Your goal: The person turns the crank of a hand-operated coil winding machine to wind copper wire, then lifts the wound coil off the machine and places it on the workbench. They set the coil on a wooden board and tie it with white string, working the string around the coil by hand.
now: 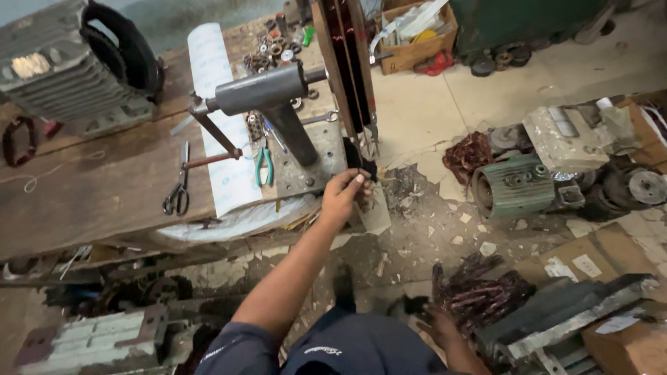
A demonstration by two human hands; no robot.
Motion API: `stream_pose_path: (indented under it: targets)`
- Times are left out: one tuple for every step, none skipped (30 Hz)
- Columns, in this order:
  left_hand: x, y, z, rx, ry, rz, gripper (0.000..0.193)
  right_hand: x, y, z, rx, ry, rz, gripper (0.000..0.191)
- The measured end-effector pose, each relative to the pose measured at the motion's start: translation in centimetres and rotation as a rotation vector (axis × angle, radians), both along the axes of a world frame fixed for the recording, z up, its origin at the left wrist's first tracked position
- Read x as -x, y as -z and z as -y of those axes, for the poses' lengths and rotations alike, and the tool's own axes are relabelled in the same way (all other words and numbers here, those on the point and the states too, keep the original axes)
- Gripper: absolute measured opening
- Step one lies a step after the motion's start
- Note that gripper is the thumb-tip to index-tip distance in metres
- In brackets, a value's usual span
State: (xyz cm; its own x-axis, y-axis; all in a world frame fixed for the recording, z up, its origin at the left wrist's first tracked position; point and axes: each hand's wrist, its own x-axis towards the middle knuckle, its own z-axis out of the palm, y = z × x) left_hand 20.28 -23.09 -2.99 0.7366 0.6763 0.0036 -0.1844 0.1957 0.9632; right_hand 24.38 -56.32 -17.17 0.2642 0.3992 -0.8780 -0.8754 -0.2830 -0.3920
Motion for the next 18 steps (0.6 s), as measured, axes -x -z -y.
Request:
stream_pose_path:
  targets:
    - [0.0, 0.5, -0.4, 0.025, 0.017, -0.026, 0.021, -0.3, 0.1, 0.9, 0.071, -0.025, 0.042, 0.027]
    - [0.1, 1.0, -0.8, 0.049, 0.035, -0.051, 0.021, -0.7, 0.2, 1.9, 0.151, -0.056, 0.099, 0.027]
    - [0.1, 1.5, -0.9, 0.037, 0.045, -0.059, 0.021, -1.2, 0.2, 2.7, 0.247, -0.118, 0.194, 0.028]
    - [0.1, 1.9, -1.0, 0.022, 0.056, -0.065, 0.021, -1.6, 0.1, 3.4, 0.335, -0.194, 0.376, 0.028]
    - [-0.2, 2.3, -1.1, 0.004, 0.064, -0.063, 0.021, -2.3, -0.2, 3.7, 0.425, -0.252, 0.539, 0.028]
    - [-0.3, 2.7, -1.0, 0.028, 0.068, -0.059, 0.020, -3.1, -0.8, 3.3, 0.453, -0.269, 0.720, 0.029]
    - [-0.4, 3.2, -0.6, 0.051, 0.069, -0.050, 0.018, -4.1, -1.6, 2.4, 0.396, -0.270, 0.876, 0.029]
    - [-0.4, 3.6, -0.3, 0.076, 0.069, -0.039, 0.017, -5.0, -2.7, 0.9, 0.317, -0.267, 1.024, 0.029]
    - [-0.4, 4.0, 0.1, 0.067, 0.079, -0.034, 0.016, -5.9, -4.1, -1.1, 0.199, -0.265, 1.158, 0.030]
    - [-0.4, 4.3, 0.4, 0.059, 0.090, -0.032, 0.016, -6.2, -5.8, -3.3, 0.051, -0.315, 1.269, 0.030]
    - [-0.3, 4.7, 0.6, 0.051, 0.102, -0.028, 0.015, -6.3, -7.8, -5.7, -0.117, -0.379, 1.370, 0.031]
    - [-0.4, 4.9, 0.6, 0.035, 0.121, -0.048, 0.016, -5.8, -10.0, -8.4, -0.279, -0.461, 1.475, 0.031]
    - [-0.3, 5.2, 0.7, 0.025, 0.138, -0.060, 0.016, -4.9, -12.3, -10.7, -0.415, -0.598, 1.626, 0.028]
    - [-0.3, 5.4, 0.6, 0.010, 0.153, -0.074, 0.016, -4.0, -14.4, -13.7, -0.633, -0.716, 1.775, 0.027]
    - [-0.3, 5.6, 0.4, -0.011, 0.168, -0.082, 0.017, -3.3, -16.4, -16.8, -0.813, -0.852, 1.895, 0.033]
    - [-0.3, 5.7, 0.2, -0.041, 0.181, -0.097, 0.017, -2.6, -18.0, -20.5, -1.004, -0.989, 2.002, 0.039]
    - [-0.4, 5.8, 0.0, -0.063, 0.193, -0.103, 0.018, -1.3, -19.0, -25.0, -0.916, -1.175, 2.066, 0.034]
    - [-0.4, 5.9, -0.2, -0.072, 0.206, -0.098, 0.018, -0.2, -19.8, -29.0, -0.815, -1.361, 2.119, 0.029]
